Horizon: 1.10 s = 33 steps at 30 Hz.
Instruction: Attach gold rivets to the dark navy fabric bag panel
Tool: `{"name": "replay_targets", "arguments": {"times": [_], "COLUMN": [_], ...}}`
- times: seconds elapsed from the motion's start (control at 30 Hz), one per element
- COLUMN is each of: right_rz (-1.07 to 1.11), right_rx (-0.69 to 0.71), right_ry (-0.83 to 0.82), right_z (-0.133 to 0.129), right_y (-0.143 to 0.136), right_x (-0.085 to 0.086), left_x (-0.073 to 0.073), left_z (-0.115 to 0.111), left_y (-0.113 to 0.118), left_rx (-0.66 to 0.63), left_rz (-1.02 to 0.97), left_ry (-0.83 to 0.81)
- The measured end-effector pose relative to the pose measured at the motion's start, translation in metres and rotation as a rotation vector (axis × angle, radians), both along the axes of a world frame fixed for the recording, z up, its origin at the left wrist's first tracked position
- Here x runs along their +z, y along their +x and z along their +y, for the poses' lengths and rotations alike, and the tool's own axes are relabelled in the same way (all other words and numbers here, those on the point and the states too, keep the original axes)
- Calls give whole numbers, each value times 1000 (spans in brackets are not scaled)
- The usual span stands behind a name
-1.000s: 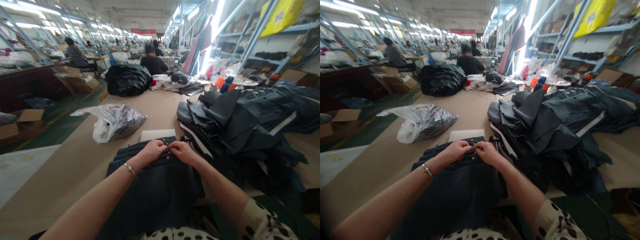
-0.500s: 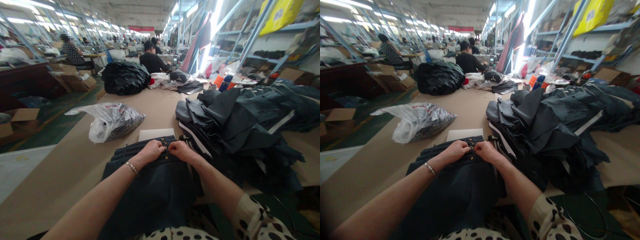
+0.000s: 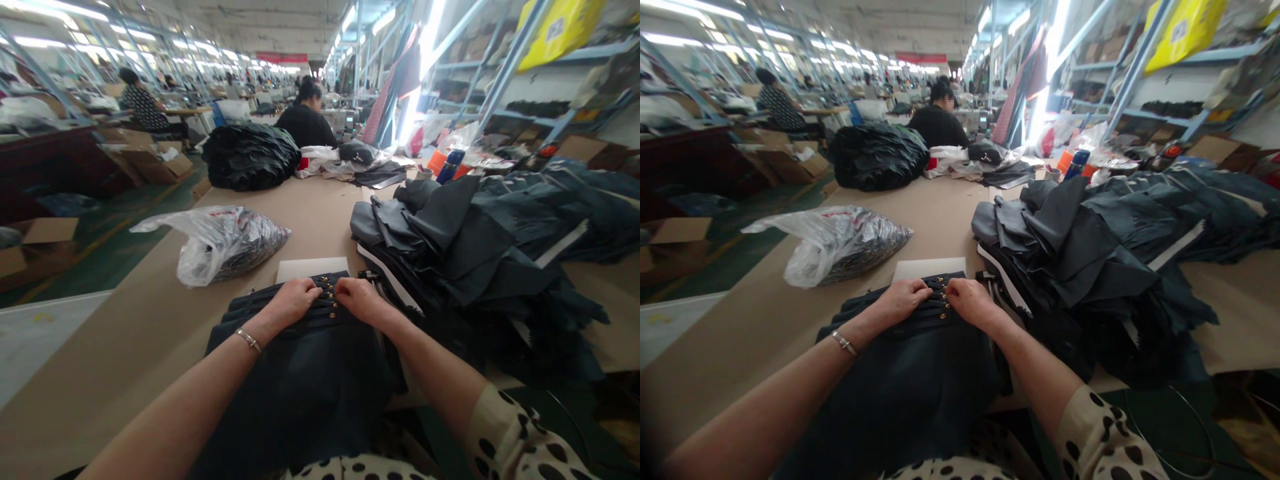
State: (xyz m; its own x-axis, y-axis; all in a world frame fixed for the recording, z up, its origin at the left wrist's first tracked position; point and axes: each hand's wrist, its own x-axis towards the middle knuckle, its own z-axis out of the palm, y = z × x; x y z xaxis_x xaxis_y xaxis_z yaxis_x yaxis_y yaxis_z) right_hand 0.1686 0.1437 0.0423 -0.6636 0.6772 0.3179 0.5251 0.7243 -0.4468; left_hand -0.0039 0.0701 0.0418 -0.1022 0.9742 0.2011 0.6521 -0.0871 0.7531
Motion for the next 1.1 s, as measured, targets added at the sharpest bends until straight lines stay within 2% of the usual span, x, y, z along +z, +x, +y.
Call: {"name": "replay_targets", "arguments": {"times": [0.1,0.23,0.3,0.4,0.57,0.63,0.67,0.77,0.83,0.93,1.1], "right_rz": [158,577,749,865,901,820,724,386,265,247,194], "right_rx": [52,205,247,271,241,258,256,228,238,229,165], "right_ry": [-95,-395,-468,-559,-562,-496,-396,51,215,215,1], "right_z": [-13,-31,-38,-45,-43,-38,-36,-31,-30,-32,-34], "right_y": [-8,-25,-32,-36,-24,-16,-13,-4,-1,4,13], "right_x": [-1,-8,-12,-12,1,5,7,5,0,-8,-12], "left_x": [6,12,11,8,6,7,8,8,7,2,-1], "left_z": [-10,-21,-24,-25,-25,-26,-26,-28,-29,-29,-26], "left_y": [6,21,27,31,25,23,23,24,25,25,18], "left_rx": [-42,-102,-94,-52,-31,-17,-20,-57,-82,-117,-112], "left_rz": [-223,-609,-796,-882,-858,-811,-785,-720,-684,-589,-297], "left_ry": [-38,-40,-27,-15,-59,-94,-116,-179,-197,-211,-168]}}
